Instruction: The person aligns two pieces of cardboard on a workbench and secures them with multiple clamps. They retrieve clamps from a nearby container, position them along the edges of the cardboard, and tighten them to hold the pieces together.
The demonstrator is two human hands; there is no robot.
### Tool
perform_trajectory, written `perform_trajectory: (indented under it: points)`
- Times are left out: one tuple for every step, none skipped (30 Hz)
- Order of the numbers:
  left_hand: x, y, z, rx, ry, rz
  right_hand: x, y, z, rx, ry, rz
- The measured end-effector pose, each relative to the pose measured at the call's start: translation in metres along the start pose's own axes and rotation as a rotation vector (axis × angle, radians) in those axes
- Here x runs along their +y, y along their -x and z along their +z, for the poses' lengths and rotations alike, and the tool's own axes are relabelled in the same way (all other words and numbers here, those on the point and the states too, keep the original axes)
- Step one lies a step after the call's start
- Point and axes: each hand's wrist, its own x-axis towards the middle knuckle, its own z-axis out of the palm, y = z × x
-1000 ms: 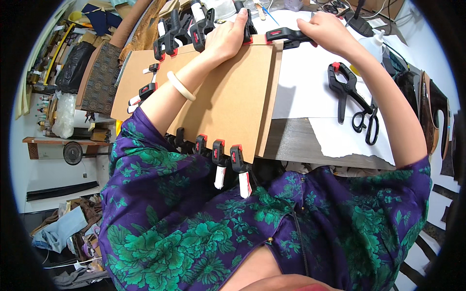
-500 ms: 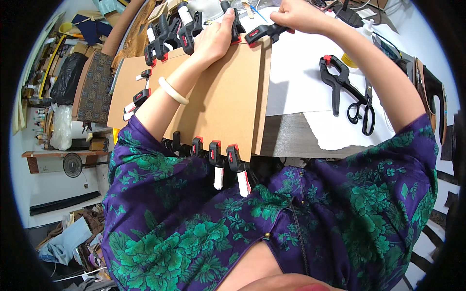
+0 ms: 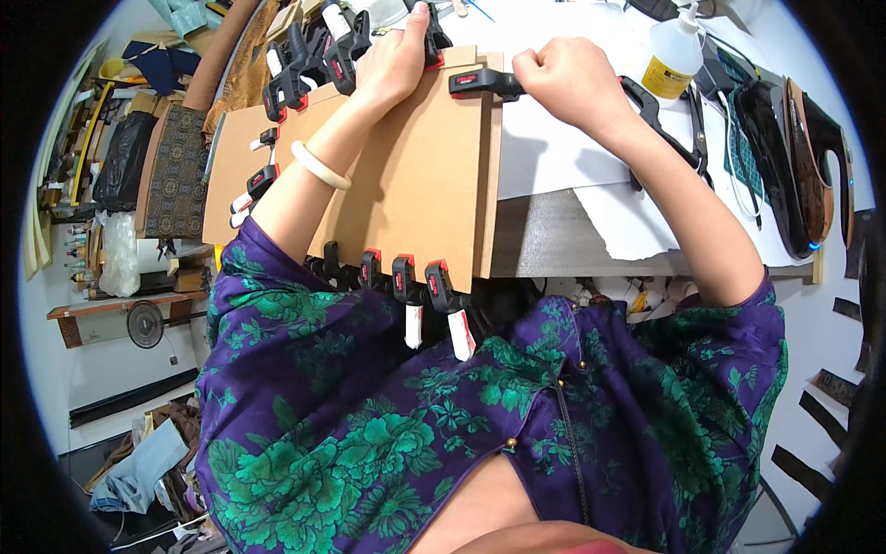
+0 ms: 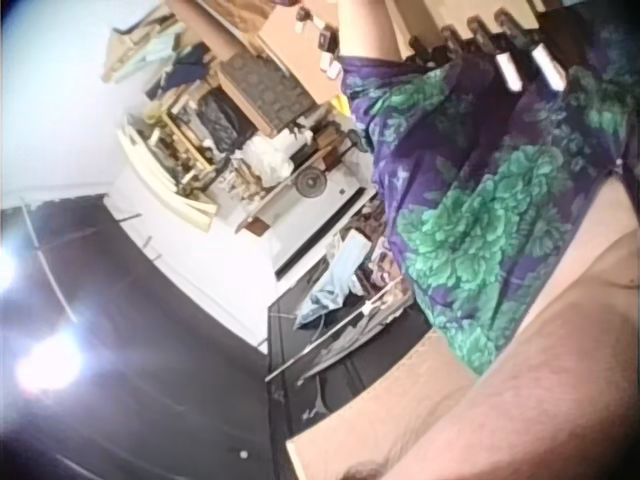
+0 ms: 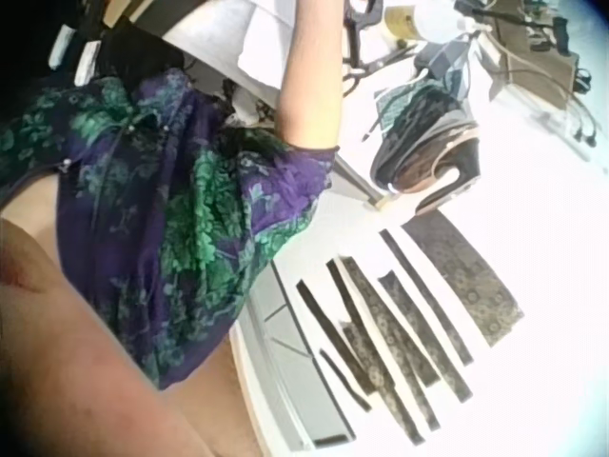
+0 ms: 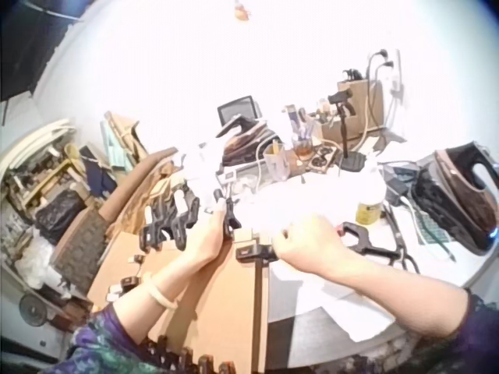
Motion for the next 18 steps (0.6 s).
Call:
perform_trajectory:
  points:
    - [0.003, -0.001, -0.001, -0.036, 0.028, -0.052, -0.001, 0.001, 0.000, 0.029, 0.009, -0.019]
    - [-0.009, -0.006, 0.008, 0.001, 0.028, 0.054, -0.001, 0.001, -0.003, 0.061, 0.021, -0.034]
    - [0.003, -0.008, 0.006, -0.020, 0.153, 0.000, -0.002, 0.002, -0.005, 0.100, 0.021, -0.031]
    - [-0.006, -0.010, 0.005, -0.030, 0.077, -0.104, -0.011, -0.001, -0.011, -0.001, 0.061, -0.124]
    - [-0.023, -0.017, 0.002, -0.038, -0.002, -0.204, -0.013, -0.005, -0.015, -0.028, 0.062, -0.164]
    - [-0.051, -0.016, -0.003, -0.007, 0.046, -0.198, -0.019, -0.008, -0.016, -0.065, 0.042, -0.197]
    - [-0.055, -0.015, -0.005, -0.017, 0.200, -0.217, -0.017, -0.013, -0.015, -0.101, 0.032, -0.208]
    - [-0.053, -0.012, -0.011, -0.014, 0.357, -0.228, -0.015, -0.017, -0.020, -0.113, 0.015, -0.214]
    - [-0.032, -0.027, -0.005, -0.048, 0.541, -0.171, -0.007, -0.015, -0.042, -0.091, 0.036, -0.161]
    - [-0.020, -0.025, -0.008, -0.023, 0.594, -0.193, 0.003, -0.022, -0.046, -0.103, 0.007, -0.137]
    - [-0.014, -0.021, -0.013, 0.014, 0.651, -0.220, 0.012, -0.029, -0.050, -0.120, -0.014, -0.122]
    - [-0.016, -0.024, -0.015, 0.002, 0.679, -0.176, 0.020, -0.036, -0.055, -0.134, -0.036, -0.103]
    - [-0.021, -0.029, -0.028, 0.005, 0.709, -0.134, 0.025, -0.039, -0.060, -0.144, -0.044, -0.094]
    - [-0.035, -0.040, -0.040, 0.069, 0.721, -0.181, 0.029, -0.044, -0.067, -0.154, -0.063, -0.080]
    - [-0.054, -0.047, -0.049, 0.137, 0.739, -0.227, 0.033, -0.045, -0.068, -0.161, -0.067, -0.066]
    - [-0.055, -0.047, -0.055, 0.089, 0.744, -0.209, 0.044, -0.042, -0.074, -0.159, -0.049, -0.048]
    - [-0.056, -0.045, -0.061, 0.041, 0.749, -0.192, 0.056, -0.033, -0.074, -0.138, -0.020, -0.023]
    - [-0.054, -0.044, -0.063, 0.004, 0.768, -0.167, 0.063, -0.026, -0.075, -0.135, 0.007, -0.035]
